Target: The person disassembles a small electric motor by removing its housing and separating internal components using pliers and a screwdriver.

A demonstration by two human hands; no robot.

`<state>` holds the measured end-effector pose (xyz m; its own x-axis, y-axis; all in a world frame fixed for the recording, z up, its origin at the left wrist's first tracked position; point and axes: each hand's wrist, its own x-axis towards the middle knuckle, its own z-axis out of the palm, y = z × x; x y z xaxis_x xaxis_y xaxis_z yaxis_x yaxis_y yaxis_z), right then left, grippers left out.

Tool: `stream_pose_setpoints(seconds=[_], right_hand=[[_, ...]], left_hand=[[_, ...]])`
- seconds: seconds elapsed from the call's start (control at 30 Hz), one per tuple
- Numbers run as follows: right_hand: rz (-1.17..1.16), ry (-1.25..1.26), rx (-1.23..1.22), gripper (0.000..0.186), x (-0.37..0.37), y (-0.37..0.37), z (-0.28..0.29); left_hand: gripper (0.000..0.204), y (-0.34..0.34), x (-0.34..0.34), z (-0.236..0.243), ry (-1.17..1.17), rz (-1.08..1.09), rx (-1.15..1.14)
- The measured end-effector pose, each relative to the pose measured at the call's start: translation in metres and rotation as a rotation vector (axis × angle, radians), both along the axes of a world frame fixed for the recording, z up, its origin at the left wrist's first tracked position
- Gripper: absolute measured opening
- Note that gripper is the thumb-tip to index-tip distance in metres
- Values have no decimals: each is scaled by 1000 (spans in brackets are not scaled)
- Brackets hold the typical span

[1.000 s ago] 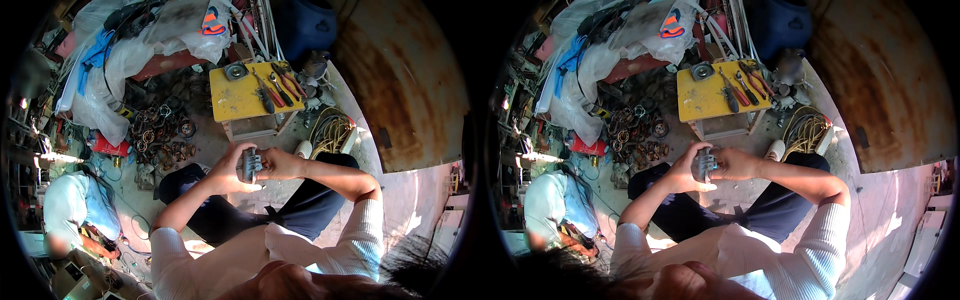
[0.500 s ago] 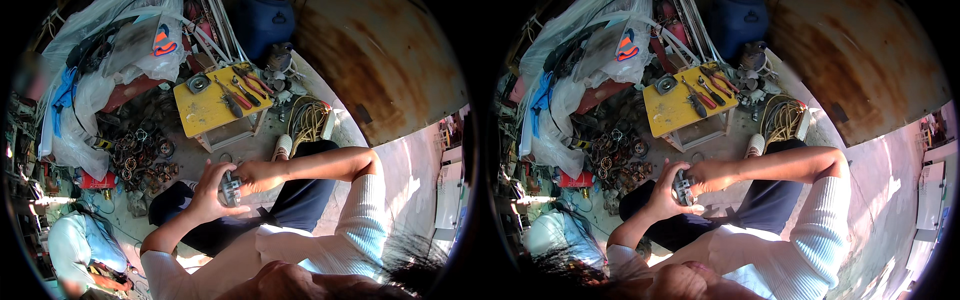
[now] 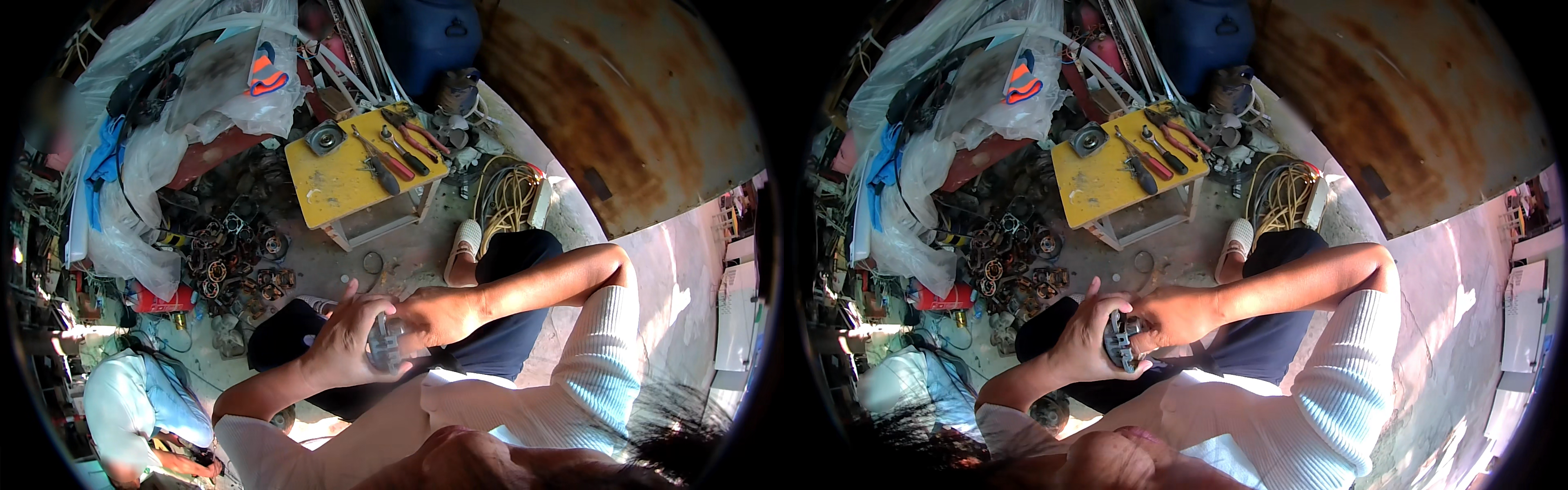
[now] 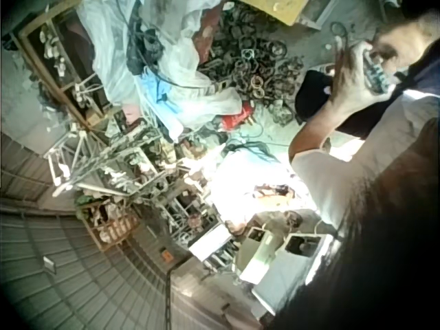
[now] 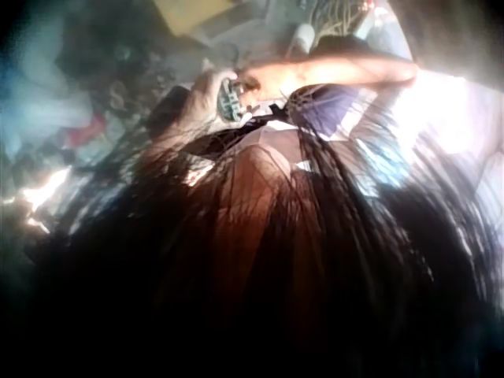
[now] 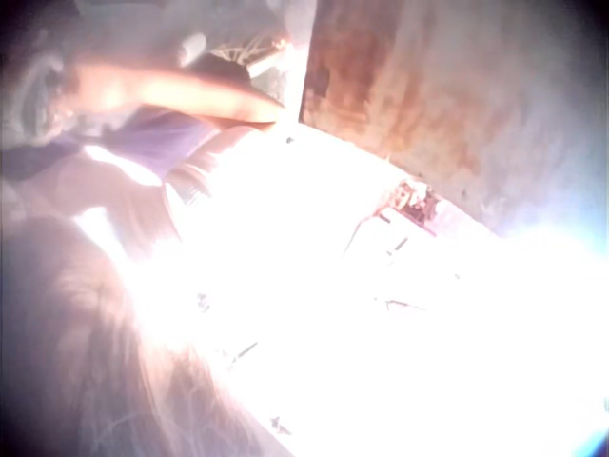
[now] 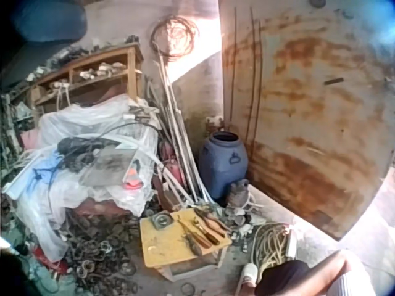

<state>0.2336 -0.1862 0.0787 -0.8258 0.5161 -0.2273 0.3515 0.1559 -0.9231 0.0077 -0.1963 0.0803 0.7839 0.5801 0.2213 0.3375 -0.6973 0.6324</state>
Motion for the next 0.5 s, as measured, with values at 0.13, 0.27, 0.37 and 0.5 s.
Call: stream_pose_setpoints(seconds=[0.13,0.27,0.37,0.5], right_hand=[[-14,-124,19,48,6,-3,27],[-35,-37,590,48,5,-6,15],[-23,-65,774,50,9,-5,17],[-6,-149,629,56,12,-10,22]], left_hand=[[87,1,5,-1,-12,-23,66],[78,-1,-1,-6,-23,50,140],[79,1,0,-6,-27,71,132],[78,-2,3,-8,-57,58,94]])
